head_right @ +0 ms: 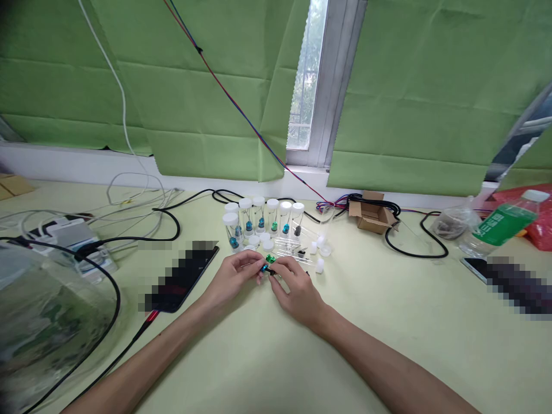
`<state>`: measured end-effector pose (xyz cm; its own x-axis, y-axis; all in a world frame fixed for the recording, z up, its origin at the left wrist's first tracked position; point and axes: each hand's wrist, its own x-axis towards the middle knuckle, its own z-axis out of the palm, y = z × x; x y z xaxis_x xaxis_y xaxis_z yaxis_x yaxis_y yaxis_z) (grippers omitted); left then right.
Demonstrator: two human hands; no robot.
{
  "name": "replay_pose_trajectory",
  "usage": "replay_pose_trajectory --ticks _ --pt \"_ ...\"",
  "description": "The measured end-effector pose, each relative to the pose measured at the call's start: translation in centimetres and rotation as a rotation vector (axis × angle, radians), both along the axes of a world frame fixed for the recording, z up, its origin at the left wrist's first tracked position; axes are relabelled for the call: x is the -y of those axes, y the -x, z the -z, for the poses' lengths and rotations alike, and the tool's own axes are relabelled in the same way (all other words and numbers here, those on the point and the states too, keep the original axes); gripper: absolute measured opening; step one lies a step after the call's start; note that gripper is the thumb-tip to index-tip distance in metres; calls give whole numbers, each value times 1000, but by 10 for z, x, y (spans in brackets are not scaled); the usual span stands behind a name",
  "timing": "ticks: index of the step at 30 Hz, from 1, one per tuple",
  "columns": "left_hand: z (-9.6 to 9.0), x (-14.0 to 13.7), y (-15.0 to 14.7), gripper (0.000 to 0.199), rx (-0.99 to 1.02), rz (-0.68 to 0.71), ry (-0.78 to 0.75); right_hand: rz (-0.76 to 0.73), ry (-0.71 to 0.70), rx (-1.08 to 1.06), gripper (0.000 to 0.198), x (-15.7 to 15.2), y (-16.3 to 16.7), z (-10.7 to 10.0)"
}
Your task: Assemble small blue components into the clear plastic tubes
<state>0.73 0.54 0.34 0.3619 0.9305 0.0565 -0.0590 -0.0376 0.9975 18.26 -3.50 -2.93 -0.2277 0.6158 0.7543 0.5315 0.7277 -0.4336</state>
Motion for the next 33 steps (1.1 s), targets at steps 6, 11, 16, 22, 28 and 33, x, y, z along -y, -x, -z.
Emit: replay_pose_trajectory --ticks 6,11,16,22,28,33 --pt "1 1 -1 21 31 17 2 -1 -24 -11 27 -2 -1 1" --pt "4 0 -1 20 46 25 -10 -1 -30 -18 26 -3 -1 0" --pt "8 -2 -1 20 65 27 -22 17 -18 -36 22 -3 -1 0" --pt "8 -1 -2 23 64 14 -20 41 31 -73 18 -3 -2 0" --pt "3 4 -4 26 34 -8 -15 80 83 -100 13 -5 -2 2" --pt "2 6 -5 23 15 -1 -51 87 97 -105 12 -5 -2 3"
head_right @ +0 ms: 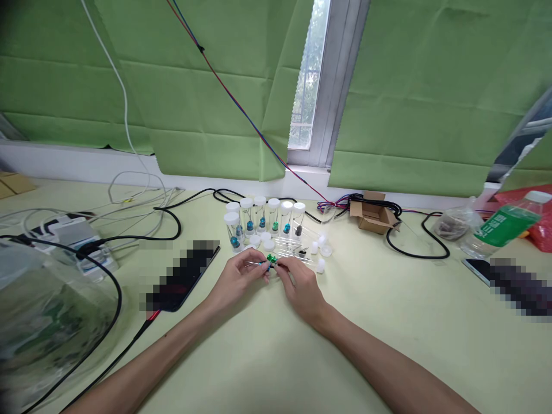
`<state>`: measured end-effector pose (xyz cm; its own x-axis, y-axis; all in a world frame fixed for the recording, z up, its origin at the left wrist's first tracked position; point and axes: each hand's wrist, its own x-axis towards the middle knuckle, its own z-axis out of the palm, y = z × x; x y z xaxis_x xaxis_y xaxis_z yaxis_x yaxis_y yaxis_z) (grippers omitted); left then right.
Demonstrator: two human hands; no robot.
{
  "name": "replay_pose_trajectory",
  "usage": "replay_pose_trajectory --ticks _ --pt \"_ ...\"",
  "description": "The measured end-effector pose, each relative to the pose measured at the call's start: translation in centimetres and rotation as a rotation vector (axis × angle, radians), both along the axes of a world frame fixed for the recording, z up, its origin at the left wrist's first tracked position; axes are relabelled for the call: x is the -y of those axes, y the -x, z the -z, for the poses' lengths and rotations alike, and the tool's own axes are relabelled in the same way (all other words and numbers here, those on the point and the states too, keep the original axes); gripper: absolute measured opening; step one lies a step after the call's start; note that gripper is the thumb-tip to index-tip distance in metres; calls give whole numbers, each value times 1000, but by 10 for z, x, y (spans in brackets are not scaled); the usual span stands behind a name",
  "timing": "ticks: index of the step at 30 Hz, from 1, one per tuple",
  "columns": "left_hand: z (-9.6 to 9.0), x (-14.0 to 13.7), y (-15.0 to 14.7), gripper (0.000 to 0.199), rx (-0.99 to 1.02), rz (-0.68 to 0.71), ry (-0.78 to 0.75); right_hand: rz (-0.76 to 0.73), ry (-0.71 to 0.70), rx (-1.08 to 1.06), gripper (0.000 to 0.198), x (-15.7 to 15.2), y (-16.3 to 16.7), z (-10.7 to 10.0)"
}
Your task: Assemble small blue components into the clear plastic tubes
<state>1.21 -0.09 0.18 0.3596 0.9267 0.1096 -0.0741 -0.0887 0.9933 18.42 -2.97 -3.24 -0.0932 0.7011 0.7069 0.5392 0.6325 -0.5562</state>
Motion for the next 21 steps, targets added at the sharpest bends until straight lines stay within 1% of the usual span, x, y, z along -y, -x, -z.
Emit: replay_pose_trajectory --ticks 4,8,12,21 --pt "1 1 -1 19 26 32 -28 7 20 3 12 0 0 -1" --pt "1 2 -3 14 -24 30 -41 19 64 -10 14 1 1 -1" --pt "0 4 -5 16 -42 30 -58 28 114 -19 15 1 1 -1" --pt "4 6 -8 15 23 69 -36 43 107 -2 16 2 0 -2"
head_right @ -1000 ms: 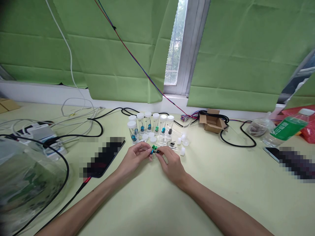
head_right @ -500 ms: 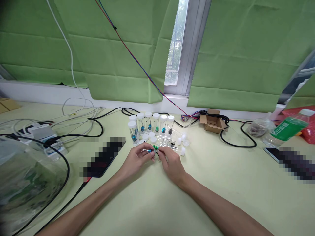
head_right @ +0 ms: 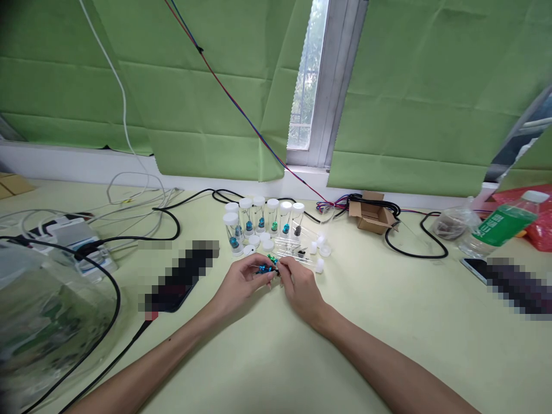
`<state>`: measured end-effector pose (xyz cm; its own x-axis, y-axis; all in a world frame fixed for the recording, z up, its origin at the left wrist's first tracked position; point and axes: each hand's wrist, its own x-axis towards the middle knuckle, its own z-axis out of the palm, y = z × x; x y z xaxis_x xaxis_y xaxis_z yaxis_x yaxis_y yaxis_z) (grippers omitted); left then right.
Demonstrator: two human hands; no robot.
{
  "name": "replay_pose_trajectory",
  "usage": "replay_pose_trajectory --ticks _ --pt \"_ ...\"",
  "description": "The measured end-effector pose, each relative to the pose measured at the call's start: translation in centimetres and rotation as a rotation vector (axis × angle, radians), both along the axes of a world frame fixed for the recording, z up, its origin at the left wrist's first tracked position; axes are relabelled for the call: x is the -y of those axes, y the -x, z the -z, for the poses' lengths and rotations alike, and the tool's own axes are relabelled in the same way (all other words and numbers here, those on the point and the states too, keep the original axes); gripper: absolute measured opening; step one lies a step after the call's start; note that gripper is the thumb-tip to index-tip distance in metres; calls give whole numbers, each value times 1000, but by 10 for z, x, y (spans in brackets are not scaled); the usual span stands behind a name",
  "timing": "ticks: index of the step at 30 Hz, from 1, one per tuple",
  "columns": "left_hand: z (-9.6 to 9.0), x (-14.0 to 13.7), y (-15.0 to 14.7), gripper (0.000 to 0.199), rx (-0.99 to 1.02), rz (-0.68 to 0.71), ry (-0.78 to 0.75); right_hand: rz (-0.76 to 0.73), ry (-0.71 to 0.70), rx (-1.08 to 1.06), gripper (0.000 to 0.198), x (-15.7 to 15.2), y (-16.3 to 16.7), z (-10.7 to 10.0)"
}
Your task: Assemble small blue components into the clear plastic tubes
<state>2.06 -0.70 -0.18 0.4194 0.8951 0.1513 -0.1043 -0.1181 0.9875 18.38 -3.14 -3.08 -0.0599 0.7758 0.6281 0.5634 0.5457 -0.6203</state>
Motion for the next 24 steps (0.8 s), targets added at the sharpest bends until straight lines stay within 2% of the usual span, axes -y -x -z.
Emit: replay_pose_trajectory --ticks 10,15,19,24 --pt "0 1 -1 13 9 18 16 -33 32 -12 16 0 0 0" --pt "-5 1 -2 16 12 -30 45 -65 39 -28 15 1 1 -2" --pt "-6 -1 1 16 15 -48 46 -98 0 -24 13 3 1 -3" --pt "-3 -5 4 19 35 -89 40 -136 -43 1 20 2 0 -2"
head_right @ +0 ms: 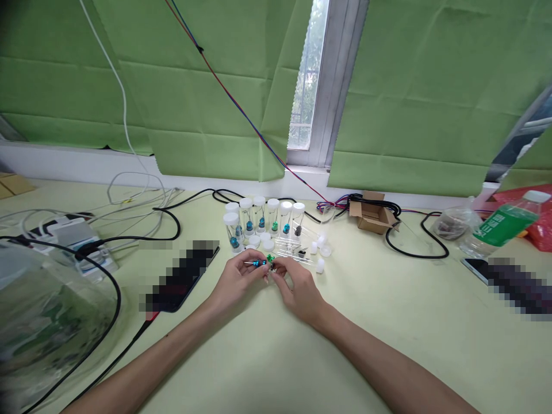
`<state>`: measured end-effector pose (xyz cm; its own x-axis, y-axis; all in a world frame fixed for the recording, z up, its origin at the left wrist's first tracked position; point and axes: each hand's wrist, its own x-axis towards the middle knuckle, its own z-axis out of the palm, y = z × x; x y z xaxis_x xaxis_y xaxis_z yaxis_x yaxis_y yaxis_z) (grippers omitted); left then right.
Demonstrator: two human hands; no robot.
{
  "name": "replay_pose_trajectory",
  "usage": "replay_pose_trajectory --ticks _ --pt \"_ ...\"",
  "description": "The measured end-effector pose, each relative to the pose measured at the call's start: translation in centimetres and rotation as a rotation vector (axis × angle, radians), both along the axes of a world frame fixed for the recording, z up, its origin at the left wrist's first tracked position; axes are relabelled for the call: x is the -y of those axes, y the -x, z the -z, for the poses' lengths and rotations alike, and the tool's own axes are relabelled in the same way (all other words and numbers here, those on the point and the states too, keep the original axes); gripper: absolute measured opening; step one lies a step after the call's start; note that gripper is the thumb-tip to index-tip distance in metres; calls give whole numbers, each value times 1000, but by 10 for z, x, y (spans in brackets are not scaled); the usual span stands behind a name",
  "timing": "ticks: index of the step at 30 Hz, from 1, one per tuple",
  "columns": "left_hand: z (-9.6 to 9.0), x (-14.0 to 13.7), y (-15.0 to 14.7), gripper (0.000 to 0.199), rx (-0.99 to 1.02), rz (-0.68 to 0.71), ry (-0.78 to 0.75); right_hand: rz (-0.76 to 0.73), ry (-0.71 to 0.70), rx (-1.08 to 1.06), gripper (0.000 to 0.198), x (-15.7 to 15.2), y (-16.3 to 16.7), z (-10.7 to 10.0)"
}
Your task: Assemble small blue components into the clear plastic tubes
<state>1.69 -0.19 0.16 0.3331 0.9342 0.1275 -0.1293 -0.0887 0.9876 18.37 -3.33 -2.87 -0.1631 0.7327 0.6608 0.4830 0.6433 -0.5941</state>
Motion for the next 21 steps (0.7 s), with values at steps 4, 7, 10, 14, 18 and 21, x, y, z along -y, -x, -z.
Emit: replay_pose_trajectory --ticks 4,7,10,14,18,21 --pt "1 -1 1 22 -13 -2 7 1 -3 -5 19 -3 -2 3" --pt "2 0 1 22 -38 16 5 17 -1 -16 17 -5 -2 5" --pt "2 0 0 23 -50 38 8 34 10 -27 15 -4 -2 5" --pt "4 0 -1 24 -35 65 -5 33 38 -26 13 -4 -1 4" --pt "7 0 -2 24 -35 75 -25 34 31 -25 12 -4 -1 4" --pt "8 0 -2 26 -55 70 -11 42 27 -20 12 -4 -1 4"
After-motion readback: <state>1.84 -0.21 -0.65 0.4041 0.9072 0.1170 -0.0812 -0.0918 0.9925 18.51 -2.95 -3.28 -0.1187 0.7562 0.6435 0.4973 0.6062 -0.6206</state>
